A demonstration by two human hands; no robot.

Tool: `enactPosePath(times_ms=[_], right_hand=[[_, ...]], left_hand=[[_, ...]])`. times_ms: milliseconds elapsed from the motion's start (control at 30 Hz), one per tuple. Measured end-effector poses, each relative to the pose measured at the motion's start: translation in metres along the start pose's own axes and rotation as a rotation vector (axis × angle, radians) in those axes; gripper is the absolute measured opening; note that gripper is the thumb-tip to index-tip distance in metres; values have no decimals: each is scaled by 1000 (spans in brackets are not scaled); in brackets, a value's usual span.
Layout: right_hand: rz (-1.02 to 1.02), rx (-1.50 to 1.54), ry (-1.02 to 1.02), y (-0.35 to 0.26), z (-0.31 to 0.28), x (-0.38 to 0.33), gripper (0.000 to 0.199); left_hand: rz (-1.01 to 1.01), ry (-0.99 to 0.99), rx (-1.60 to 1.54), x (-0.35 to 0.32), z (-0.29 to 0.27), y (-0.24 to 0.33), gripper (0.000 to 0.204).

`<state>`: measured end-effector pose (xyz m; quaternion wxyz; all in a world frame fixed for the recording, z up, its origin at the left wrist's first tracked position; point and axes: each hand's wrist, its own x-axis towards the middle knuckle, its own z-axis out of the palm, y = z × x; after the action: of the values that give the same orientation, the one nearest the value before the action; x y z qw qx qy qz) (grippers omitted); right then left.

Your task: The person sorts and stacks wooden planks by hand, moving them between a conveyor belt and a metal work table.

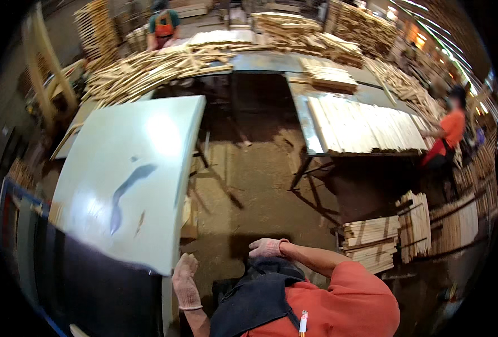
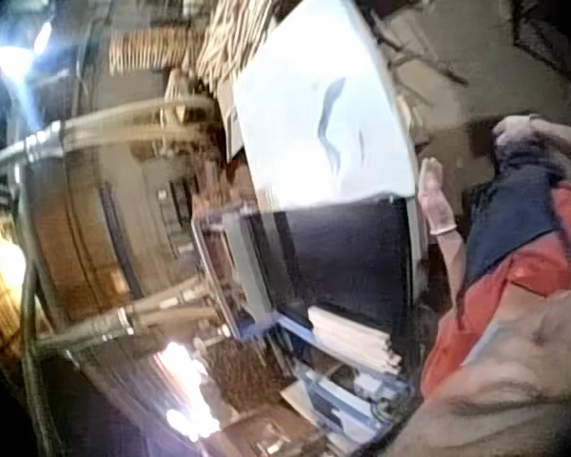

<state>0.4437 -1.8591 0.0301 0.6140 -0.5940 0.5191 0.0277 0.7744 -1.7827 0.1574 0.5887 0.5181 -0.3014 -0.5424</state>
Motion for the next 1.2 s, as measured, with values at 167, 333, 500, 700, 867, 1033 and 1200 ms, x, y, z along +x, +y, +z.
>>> enactPosePath(times_ms=[167, 333, 500, 700, 867, 1033, 1200], right_hand=[[36, 252, 220, 93, -82, -17, 66], [206, 585, 305, 139, -121, -18, 42], [198, 867, 378, 178, -145, 6, 14], [71, -28, 604, 243, -215, 32, 16], [374, 442, 515, 285, -267, 51, 29], [513, 1357, 964, 275, -340, 44, 40], [594, 1023, 1356, 348, -412, 22, 63]], left_hand=[[-182, -287, 174, 90, 120, -37, 53], [48, -613, 704, 173, 185, -62, 34], [-68, -681, 541, 271, 213, -111, 31], [301, -944, 912, 424, 274, -166, 36], [-383, -904, 648, 512, 363, -156, 57], [-404, -1007, 608, 557, 440, -191, 49], [-808, -947, 592, 543, 548, -193, 48]])
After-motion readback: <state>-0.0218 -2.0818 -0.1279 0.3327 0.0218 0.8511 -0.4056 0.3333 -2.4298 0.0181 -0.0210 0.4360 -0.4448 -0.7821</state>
